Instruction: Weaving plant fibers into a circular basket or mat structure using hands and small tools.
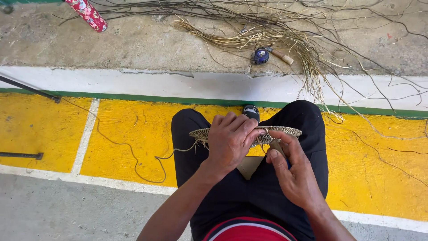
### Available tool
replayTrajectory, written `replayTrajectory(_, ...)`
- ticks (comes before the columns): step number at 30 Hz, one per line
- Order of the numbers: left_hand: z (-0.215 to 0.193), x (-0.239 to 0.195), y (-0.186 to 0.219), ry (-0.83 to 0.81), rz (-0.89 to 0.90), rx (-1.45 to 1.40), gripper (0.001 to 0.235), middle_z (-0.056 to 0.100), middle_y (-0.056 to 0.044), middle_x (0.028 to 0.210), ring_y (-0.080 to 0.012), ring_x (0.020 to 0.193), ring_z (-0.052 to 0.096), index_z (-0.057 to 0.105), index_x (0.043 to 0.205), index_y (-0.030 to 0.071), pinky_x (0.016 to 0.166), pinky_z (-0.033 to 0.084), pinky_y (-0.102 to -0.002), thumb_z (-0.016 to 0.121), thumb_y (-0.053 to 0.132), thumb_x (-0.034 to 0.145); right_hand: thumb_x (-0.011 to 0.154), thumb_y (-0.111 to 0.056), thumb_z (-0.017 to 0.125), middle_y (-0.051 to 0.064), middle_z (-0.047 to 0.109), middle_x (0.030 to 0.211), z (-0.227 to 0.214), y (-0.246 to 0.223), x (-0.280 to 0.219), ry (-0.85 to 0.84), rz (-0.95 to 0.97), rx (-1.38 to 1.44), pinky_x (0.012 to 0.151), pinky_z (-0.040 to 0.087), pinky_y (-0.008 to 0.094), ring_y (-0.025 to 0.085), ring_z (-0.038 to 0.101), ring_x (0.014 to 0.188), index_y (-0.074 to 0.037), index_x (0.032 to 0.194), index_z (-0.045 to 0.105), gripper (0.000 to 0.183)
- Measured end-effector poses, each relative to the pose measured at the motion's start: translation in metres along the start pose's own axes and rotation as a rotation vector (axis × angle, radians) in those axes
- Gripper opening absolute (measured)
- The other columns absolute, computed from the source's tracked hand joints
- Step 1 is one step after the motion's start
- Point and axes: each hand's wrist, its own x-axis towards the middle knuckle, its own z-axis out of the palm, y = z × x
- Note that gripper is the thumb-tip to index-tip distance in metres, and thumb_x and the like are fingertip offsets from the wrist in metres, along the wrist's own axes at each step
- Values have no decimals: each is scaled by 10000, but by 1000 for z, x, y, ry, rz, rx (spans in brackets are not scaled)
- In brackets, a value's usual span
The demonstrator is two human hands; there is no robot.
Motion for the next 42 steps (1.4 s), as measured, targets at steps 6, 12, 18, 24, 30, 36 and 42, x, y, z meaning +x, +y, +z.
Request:
replayTrajectory(6, 1, 1, -2, 53, 28, -25, 273, 666, 17, 929, -195, 887, 611, 654, 1053, 113, 800, 406, -377, 797, 283, 894, 1055, -107, 505, 70, 622, 925, -5, -7, 3, -119, 192, 396, 578, 410, 257, 103, 468, 667, -48, 1499, 491, 448)
replayTrajectory(12, 5, -2, -3, 59, 11, -10, 266, 654, 7, 922, -211, 888, 607, 632, 1056, 113, 812, 413, -384, 791, 267, 908, 1004, -104, 516, 50, 643, 862, 3, -25, 3, -39, 16, -125, 741, 502, 270, 124, 595, 780, -75, 1462, 478, 460)
replayTrajectory(18, -1, -5, 4, 14, 9, 0, 269, 647, 8, 884, -212, 846, 600, 642, 1056, 109, 794, 400, -391, 795, 259, 893, 1017, -121, 537, 71, 648, 867, 7, -2, -2, -7, 31, -47, 739, 502, 285, 130, 595, 791, -65, 1427, 466, 420)
replayTrajectory(24, -3, -7, -2, 10, 33, -89, 301, 667, -42, 992, -248, 936, 622, 609, 1150, 66, 853, 421, -404, 764, 182, 920, 1063, -124, 504, 102, 630, 914, 5, -17, -1, -71, 133, 113, 679, 427, 311, 162, 517, 728, -67, 1537, 482, 477)
replayTrajectory(30, 3, -11, -5, 41, 1, -89, 323, 657, -56, 990, -254, 951, 611, 583, 1135, 55, 861, 430, -405, 790, 179, 920, 1011, -146, 504, 58, 665, 933, 8, -26, 1, -56, 24, -149, 799, 516, 281, 137, 634, 823, -76, 1484, 482, 478)
replayTrajectory(36, -5, -10, -5, -22, 1, -92, 269, 662, -41, 967, -239, 914, 598, 600, 1118, 62, 830, 409, -404, 766, 162, 932, 1065, -123, 514, 80, 624, 928, 9, 5, 2, -67, 112, 261, 659, 433, 290, 135, 506, 719, -31, 1496, 491, 441)
replayTrajectory(42, -7, -2, -4, 33, -20, -12, 242, 692, -10, 968, -222, 904, 611, 630, 1072, 94, 832, 409, -410, 754, 218, 906, 1031, -130, 512, 77, 652, 915, 9, -21, 4, -66, 50, -73, 740, 500, 302, 153, 592, 790, -79, 1520, 482, 494)
